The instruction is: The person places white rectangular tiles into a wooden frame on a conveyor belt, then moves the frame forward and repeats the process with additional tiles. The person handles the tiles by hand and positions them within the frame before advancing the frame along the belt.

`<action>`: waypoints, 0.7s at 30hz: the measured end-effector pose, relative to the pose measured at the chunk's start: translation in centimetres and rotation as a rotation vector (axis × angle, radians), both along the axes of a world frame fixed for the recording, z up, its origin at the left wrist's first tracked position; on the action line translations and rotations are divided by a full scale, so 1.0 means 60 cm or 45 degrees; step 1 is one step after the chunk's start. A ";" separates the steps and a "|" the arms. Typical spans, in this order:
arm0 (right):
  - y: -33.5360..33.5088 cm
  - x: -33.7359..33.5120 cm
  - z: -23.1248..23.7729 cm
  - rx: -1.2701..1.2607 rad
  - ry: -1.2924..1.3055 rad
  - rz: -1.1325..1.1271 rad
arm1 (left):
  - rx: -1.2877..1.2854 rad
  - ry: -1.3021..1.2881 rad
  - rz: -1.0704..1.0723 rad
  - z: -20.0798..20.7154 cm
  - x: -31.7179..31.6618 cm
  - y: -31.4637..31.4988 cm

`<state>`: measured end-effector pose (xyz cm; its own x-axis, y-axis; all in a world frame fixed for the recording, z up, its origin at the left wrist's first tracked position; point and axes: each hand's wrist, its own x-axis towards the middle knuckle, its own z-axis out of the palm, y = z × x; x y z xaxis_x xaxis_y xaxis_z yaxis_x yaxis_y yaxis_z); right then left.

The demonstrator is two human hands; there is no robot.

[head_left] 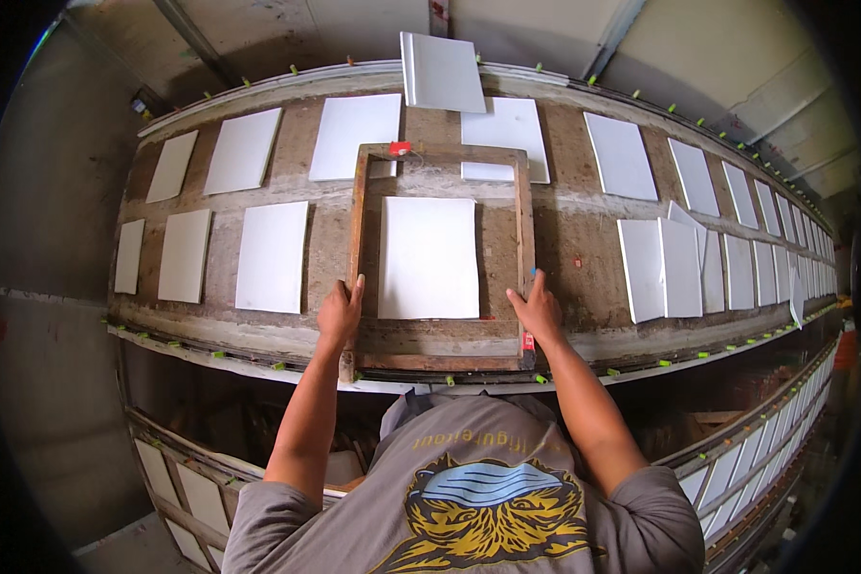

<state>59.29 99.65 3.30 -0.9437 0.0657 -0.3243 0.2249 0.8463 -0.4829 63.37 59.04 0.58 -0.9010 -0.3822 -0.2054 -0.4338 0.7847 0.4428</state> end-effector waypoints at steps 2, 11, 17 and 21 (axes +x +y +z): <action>0.010 -0.002 -0.038 -0.003 0.078 0.016 | -0.020 0.035 -0.001 -0.022 0.001 -0.004; 0.007 0.001 -0.028 -0.016 0.191 0.023 | 0.021 0.142 0.058 0.006 0.001 -0.006; 0.048 -0.021 -0.011 -0.118 0.321 -0.020 | 0.097 0.238 0.075 0.093 -0.015 0.025; 0.073 -0.045 0.065 -0.183 0.273 -0.074 | 0.118 0.322 0.094 0.122 -0.032 0.066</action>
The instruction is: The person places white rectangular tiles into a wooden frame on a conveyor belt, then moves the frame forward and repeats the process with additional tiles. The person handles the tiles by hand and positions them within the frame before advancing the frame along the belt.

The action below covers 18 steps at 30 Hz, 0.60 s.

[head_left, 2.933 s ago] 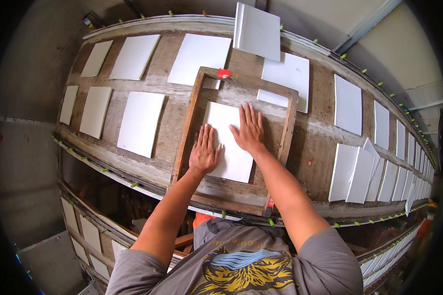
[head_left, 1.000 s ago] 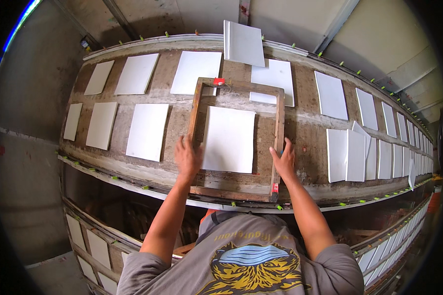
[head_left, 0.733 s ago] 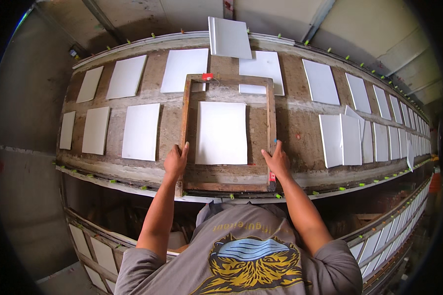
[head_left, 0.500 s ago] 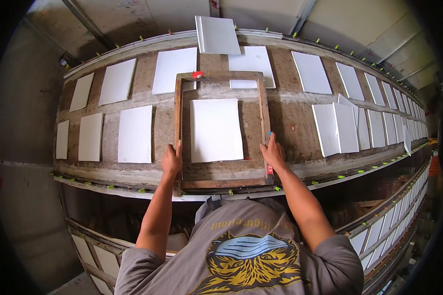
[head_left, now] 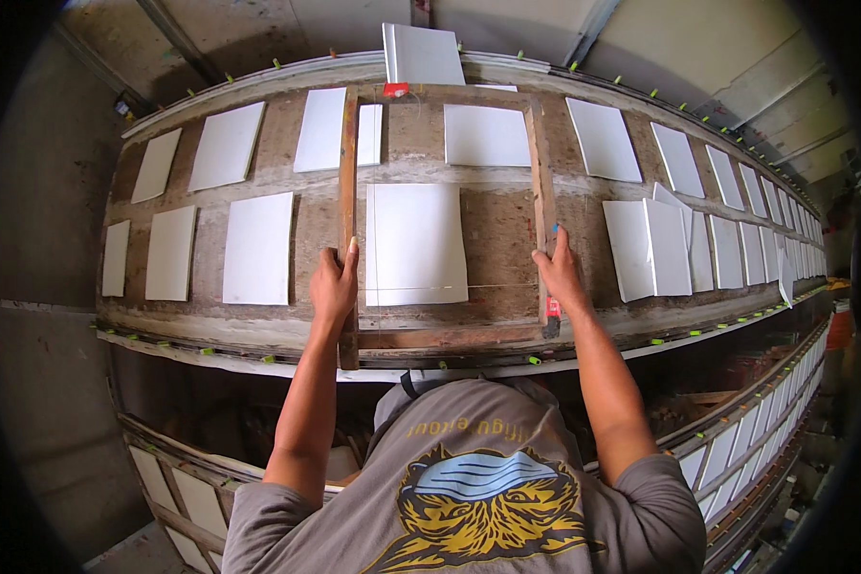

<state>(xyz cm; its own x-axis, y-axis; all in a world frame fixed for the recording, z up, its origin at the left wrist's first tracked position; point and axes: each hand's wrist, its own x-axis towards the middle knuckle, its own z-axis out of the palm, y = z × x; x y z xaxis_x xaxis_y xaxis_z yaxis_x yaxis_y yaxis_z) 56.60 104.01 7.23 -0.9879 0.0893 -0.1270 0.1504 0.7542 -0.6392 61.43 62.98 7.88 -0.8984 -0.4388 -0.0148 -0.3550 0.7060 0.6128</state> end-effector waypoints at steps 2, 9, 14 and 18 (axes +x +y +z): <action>0.040 -0.008 0.007 0.033 0.007 -0.007 | 0.037 -0.026 -0.043 0.014 -0.012 0.030; 0.175 0.005 0.015 0.063 0.136 -0.021 | 0.051 0.032 -0.099 0.027 -0.027 0.167; 0.277 0.021 0.016 0.114 0.008 -0.050 | -0.045 -0.061 -0.152 0.028 -0.025 0.270; 0.344 0.031 0.005 0.093 -0.053 -0.063 | -0.039 -0.055 -0.165 0.002 -0.014 0.339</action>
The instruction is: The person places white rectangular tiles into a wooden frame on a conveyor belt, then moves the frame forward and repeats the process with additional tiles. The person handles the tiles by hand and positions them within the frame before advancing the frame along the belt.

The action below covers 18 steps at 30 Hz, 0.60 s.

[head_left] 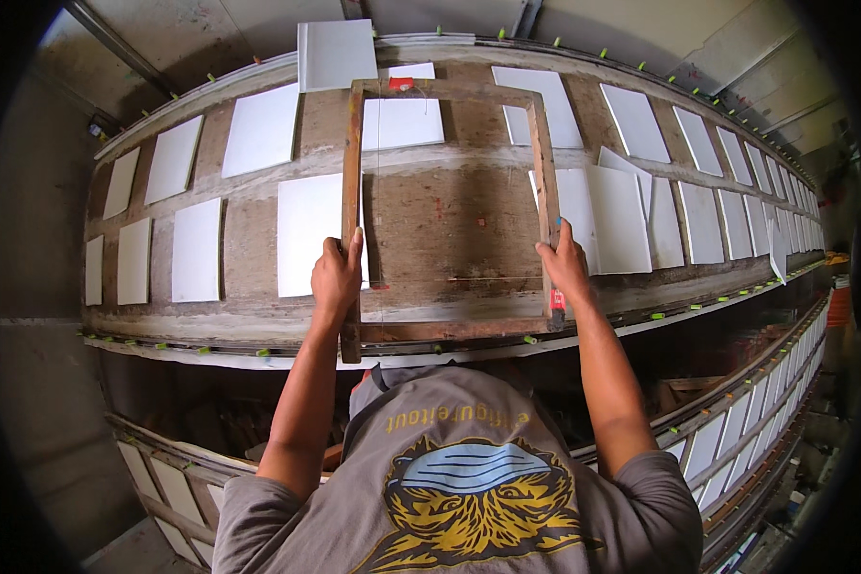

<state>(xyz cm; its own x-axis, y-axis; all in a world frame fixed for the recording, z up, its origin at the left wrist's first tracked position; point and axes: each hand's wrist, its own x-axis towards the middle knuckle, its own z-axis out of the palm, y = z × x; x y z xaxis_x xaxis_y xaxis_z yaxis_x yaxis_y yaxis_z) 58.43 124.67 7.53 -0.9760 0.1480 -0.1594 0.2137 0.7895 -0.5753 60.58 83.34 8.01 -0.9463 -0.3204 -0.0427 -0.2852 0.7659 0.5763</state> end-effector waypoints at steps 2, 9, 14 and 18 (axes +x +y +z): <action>0.029 0.002 -0.014 0.017 0.003 0.008 | 0.025 0.008 0.001 -0.015 0.006 0.028; 0.103 -0.012 -0.074 0.058 0.153 0.099 | 0.154 -0.072 0.093 -0.077 0.025 0.097; 0.111 -0.022 -0.094 0.054 0.073 0.071 | 0.043 -0.025 0.112 -0.096 0.030 0.114; 0.117 -0.017 -0.116 0.046 0.154 0.050 | 0.035 -0.009 0.135 -0.107 0.030 0.125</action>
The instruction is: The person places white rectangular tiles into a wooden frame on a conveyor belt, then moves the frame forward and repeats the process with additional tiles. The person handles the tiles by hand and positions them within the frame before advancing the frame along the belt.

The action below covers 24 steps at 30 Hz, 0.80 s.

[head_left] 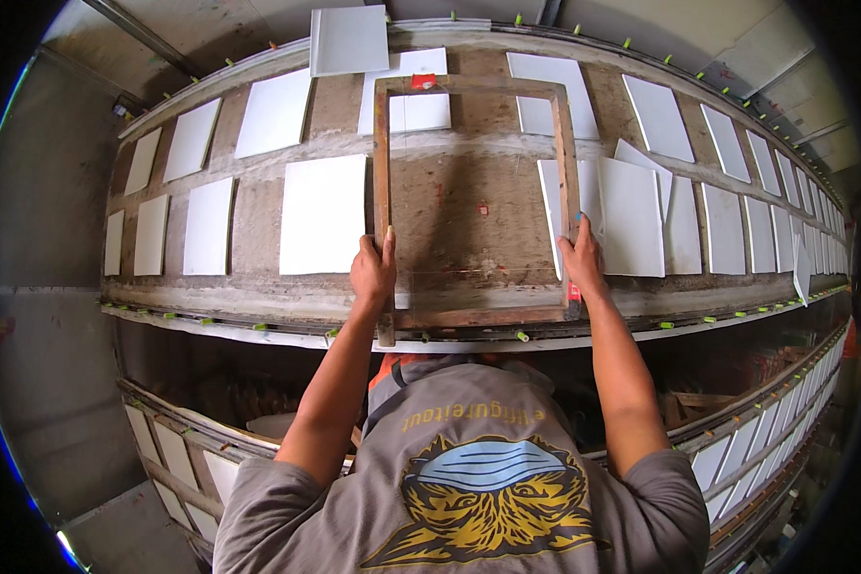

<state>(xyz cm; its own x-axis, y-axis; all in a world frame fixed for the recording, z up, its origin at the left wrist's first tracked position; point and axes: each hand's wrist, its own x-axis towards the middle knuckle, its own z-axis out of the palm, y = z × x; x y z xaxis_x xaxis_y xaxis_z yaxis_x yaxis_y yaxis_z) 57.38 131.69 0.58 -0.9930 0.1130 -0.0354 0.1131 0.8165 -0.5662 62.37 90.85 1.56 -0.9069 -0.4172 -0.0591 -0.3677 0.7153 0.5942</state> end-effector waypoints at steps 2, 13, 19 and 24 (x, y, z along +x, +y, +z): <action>0.002 0.001 0.000 -0.004 -0.004 0.001 | -0.001 -0.030 0.006 -0.006 -0.002 0.004; 0.062 0.013 -0.016 0.112 0.050 0.022 | 0.020 -0.006 -0.041 -0.030 -0.009 0.051; 0.081 0.010 -0.001 0.124 -0.007 0.000 | 0.016 -0.010 -0.043 -0.029 -0.008 0.078; 0.081 0.006 0.002 0.148 -0.096 -0.042 | 0.003 -0.010 -0.025 -0.041 -0.010 0.089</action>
<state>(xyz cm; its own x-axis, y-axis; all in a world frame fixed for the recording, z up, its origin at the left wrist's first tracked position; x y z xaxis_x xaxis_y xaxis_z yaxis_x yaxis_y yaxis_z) 57.77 136.53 0.72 -0.9837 0.1532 -0.0943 0.1795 0.8713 -0.4568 61.78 96.16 -0.89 -0.9144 -0.3992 -0.0668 -0.3582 0.7213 0.5929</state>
